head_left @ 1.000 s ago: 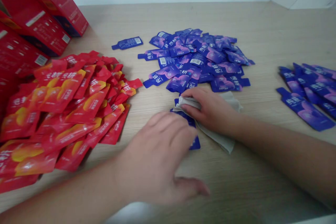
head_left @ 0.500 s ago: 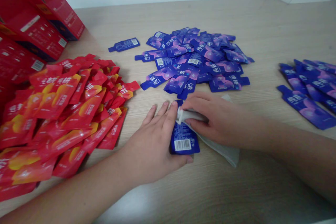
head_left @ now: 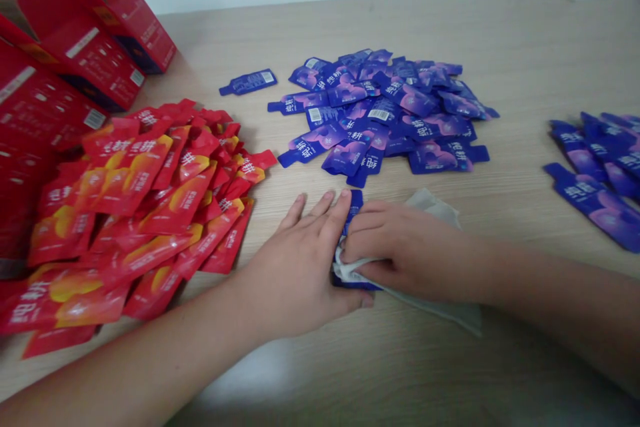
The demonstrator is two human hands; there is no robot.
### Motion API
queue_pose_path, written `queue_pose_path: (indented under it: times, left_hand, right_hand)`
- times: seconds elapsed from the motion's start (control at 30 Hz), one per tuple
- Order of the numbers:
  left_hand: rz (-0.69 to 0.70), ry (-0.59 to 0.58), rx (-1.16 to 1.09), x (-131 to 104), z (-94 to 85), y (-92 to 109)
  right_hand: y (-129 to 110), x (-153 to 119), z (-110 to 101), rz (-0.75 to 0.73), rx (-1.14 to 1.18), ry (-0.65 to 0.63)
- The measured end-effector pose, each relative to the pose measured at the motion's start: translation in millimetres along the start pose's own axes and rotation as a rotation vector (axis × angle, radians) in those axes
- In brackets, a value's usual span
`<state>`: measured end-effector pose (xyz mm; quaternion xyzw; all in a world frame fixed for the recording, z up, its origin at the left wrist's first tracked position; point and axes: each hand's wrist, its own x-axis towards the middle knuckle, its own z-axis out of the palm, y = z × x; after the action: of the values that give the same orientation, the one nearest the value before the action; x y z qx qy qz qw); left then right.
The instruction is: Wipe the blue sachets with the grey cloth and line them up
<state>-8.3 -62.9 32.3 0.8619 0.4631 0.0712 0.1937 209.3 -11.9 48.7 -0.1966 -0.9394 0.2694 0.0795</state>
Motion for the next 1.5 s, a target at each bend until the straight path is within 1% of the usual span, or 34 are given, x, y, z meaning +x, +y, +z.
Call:
queue_pose_path:
  times: [0.1, 0.27, 0.33, 0.4, 0.43, 0.47, 0.5, 0.6, 0.63, 0.67, 0.7, 0.93, 1.07, 1.2, 1.3, 1.33, 1.37, 1.4, 1.5]
  left_hand:
    - [-0.011, -0.017, 0.026, -0.3, -0.8, -0.1]
    - [0.006, -0.017, 0.055, -1.2, -0.5, -1.1]
    - [0.016, -0.01, 0.063, -1.4, 0.7, -1.7]
    - [0.021, 0.001, 0.062, -1.6, 1.9, -2.2]
    - [0.022, 0.007, 0.057, -1.7, 2.3, -2.4]
    - [0.025, 0.013, 0.05, -1.8, 2.6, -2.7]
    - [0.027, 0.015, 0.043, -1.8, 2.6, -2.9]
    - [0.036, 0.007, 0.032, -1.6, 1.7, -3.4]
    - [0.037, 0.001, 0.032, -1.2, 1.2, -3.5]
    - [0.037, -0.003, 0.033, -0.8, 0.6, -3.4]
    - [0.034, -0.006, 0.035, -0.3, 0.2, -3.3]
    - [0.02, 0.0, 0.05, 0.0, 1.8, -2.2]
    - [0.023, 0.016, 0.054, -0.3, 3.5, -2.1]
    - [0.02, -0.002, 0.053, 1.3, 2.0, -2.0]
    - [0.018, -0.01, 0.04, 2.0, 0.2, -1.9]
    - [0.018, -0.009, 0.032, 2.1, -0.3, -1.9]
    - [0.016, -0.008, 0.025, 2.1, -0.6, -1.9]
    - [0.013, -0.008, 0.018, 2.1, -0.9, -2.0]
    - [0.005, -0.011, 0.002, 1.9, -1.4, -2.3]
  right_hand:
    - [11.6, 2.4, -2.2, 0.004, -0.068, 0.086]
    - [34.9, 2.1, -3.1, 0.093, -0.17, 0.215]
    - [37.0, -0.5, -2.9, 0.093, -0.146, 0.27]
    - [31.8, -3.5, -5.5, 0.079, -0.078, 0.311]
    - [26.7, -4.9, -8.1, 0.07, -0.028, 0.31]
    - [20.6, -6.0, -11.5, 0.056, 0.032, 0.28]
    - [13.9, -6.8, -15.3, 0.04, 0.099, 0.216]
    - [-3.3, -7.2, -24.4, -0.005, 0.261, -0.064]
    - [-6.6, -6.8, -25.5, -0.01, 0.271, -0.126]
    - [-8.2, -6.3, -25.3, -0.011, 0.257, -0.151]
    - [-8.5, -5.7, -24.1, -0.011, 0.223, -0.146]
    - [6.8, 0.1, -10.9, -0.006, -0.025, 0.006]
    - [24.2, 3.1, -9.1, 0.08, -0.165, 0.12]
    - [44.1, 1.9, -8.4, 0.152, -0.176, 0.263]
    - [44.9, -3.3, -13.3, 0.193, -0.088, 0.379]
    - [41.0, -5.4, -16.0, 0.19, -0.031, 0.38]
    - [35.4, -7.5, -18.8, 0.173, 0.033, 0.353]
    - [28.5, -9.2, -21.3, 0.146, 0.099, 0.299]
    - [6.5, -11.1, -24.8, 0.036, 0.249, 0.028]
